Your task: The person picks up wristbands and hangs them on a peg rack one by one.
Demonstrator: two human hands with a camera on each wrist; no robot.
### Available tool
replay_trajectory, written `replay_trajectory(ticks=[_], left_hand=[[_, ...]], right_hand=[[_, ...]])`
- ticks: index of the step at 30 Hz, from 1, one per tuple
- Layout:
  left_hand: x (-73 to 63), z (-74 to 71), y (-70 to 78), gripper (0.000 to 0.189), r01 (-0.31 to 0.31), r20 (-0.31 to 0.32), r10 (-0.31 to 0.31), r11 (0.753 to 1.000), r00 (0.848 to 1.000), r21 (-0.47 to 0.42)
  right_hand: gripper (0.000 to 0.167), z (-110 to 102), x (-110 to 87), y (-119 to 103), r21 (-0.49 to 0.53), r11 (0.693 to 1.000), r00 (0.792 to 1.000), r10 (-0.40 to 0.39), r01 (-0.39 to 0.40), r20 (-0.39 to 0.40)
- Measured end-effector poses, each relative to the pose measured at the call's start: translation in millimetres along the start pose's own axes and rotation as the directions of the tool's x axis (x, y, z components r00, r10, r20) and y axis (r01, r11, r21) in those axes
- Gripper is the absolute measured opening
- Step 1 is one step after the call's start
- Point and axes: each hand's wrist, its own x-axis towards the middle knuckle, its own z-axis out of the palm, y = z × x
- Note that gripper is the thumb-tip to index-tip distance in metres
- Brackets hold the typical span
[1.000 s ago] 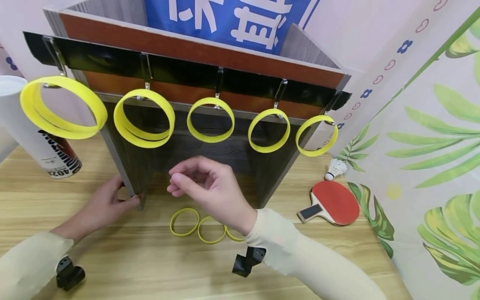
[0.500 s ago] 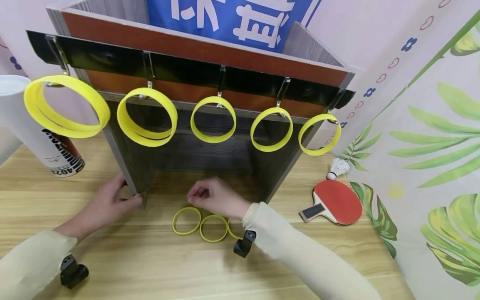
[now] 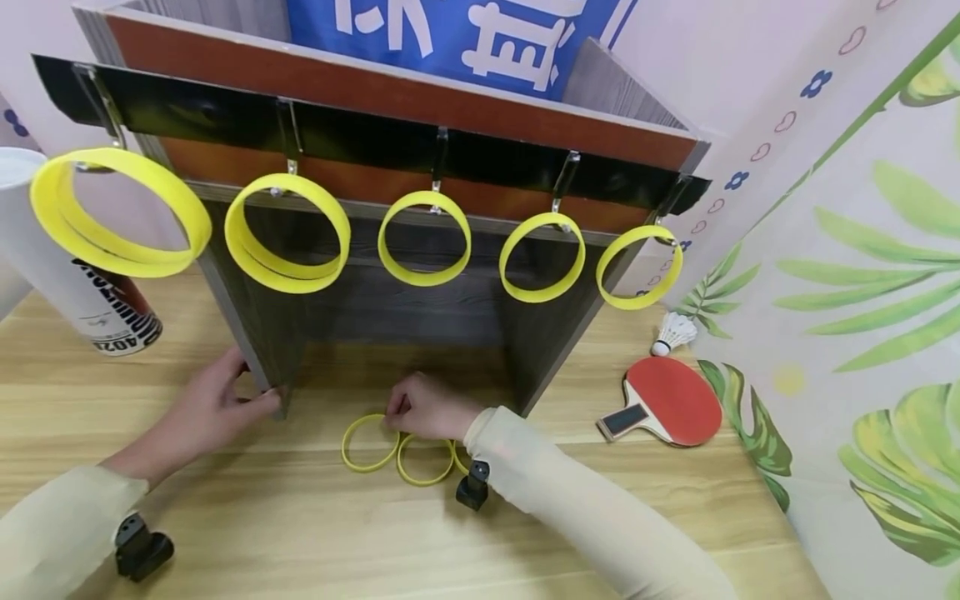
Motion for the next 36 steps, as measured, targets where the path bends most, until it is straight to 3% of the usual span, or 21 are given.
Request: replay_trajectory(ticks=[14, 19, 26, 32, 36], left_hand=[[0.7, 1.0, 1.6, 0.067, 0.004, -0.001, -0.004, 1.0, 1.0, -0.007], [1.5, 0.7, 2.0, 0.069, 0.018, 0.005, -0.018, 1.0, 1.0, -0.001], [1.8, 1.2, 2.8, 0.069, 0.016, 0.004, -0.016, 1.0, 1.0, -0.006], [2.5, 0.8, 2.2, 0.072, 0.01, 0.012, -0.01, 1.0, 1.0, -0.017], [2.8, 1.0, 2.8, 0.072, 0.017, 0.014, -0.017, 1.0, 1.0, -0.008]], right_hand=[[0.007, -3.4, -1.3, -3.4, -0.008, 1.0, 0.999, -0.029, 0.029, -0.03], [0.009, -6.4, -2.0, -1.1, 0.098, 0.995, 1.0, -0.022, 0.022, 0.001], [0.023, -9.9, -4.3, 4.8, 0.345, 0.938, 0.996, 0.01, -0.042, 0.094], [0.023, -11.4, -6.7, 6.4, 0.445, 0.894, 0.993, 0.003, -0.057, 0.121], [0.023, -13.9, -10.8, 4.6, 0.47, 0.881, 0.991, -0.005, -0.058, 0.131]])
